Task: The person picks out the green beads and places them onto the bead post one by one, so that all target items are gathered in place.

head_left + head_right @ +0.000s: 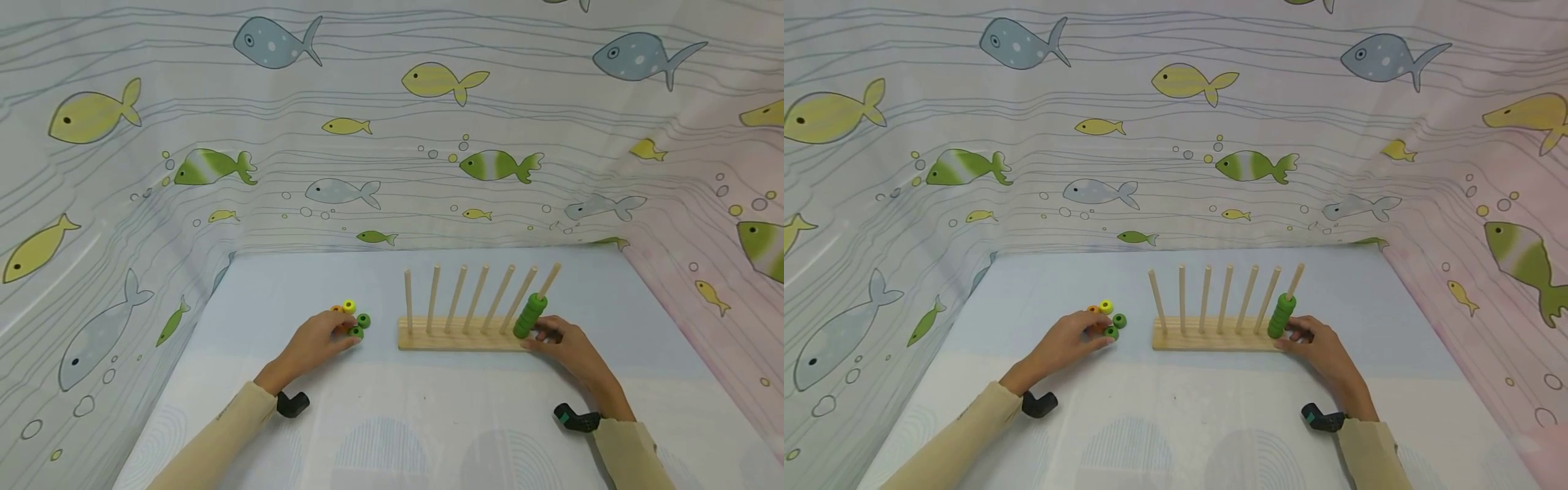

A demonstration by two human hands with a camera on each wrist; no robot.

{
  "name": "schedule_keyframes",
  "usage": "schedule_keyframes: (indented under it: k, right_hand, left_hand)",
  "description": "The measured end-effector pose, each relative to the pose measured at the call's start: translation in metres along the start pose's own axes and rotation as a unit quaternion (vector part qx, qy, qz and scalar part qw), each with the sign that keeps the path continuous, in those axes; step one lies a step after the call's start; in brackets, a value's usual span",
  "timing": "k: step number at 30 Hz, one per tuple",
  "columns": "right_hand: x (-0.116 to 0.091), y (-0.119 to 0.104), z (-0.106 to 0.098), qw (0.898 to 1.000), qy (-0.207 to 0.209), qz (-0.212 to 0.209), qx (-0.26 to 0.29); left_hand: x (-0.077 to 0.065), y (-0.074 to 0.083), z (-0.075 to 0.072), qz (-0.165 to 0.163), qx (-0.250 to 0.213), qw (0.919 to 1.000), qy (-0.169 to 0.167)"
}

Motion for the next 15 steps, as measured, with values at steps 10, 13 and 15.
schedule_keyframes:
  k: [10, 13, 15]
  right_hand:
    - [-0.0002, 0.0000, 0.0001, 1.000, 0.000, -0.001, -0.005]
    - [0.0001, 0.0000, 0.0001, 1.000, 0.001, -0.003, -0.010]
    - [0.0003, 0.0002, 0.0001, 1.000, 0.002, -0.005, -0.010]
  left_hand:
    - [0.0006, 0.0018, 0.0061, -0.003, 0.020, 0.9996, -0.022]
    - [0.0006, 0.0019, 0.0076, -0.004, 0.011, 0.9996, -0.025]
    - [0.0007, 0.0022, 0.0080, -0.004, 0.006, 0.9997, -0.025]
Point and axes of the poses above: each hand's wrist, its own x-axis towards the middle knuckle, its own z-axis out of the palm, y = z × x, the point moved 3 cm from there along x, towards the middle knuckle, and after that the axes turned 1 degree about -x, right-handed, at the moved point
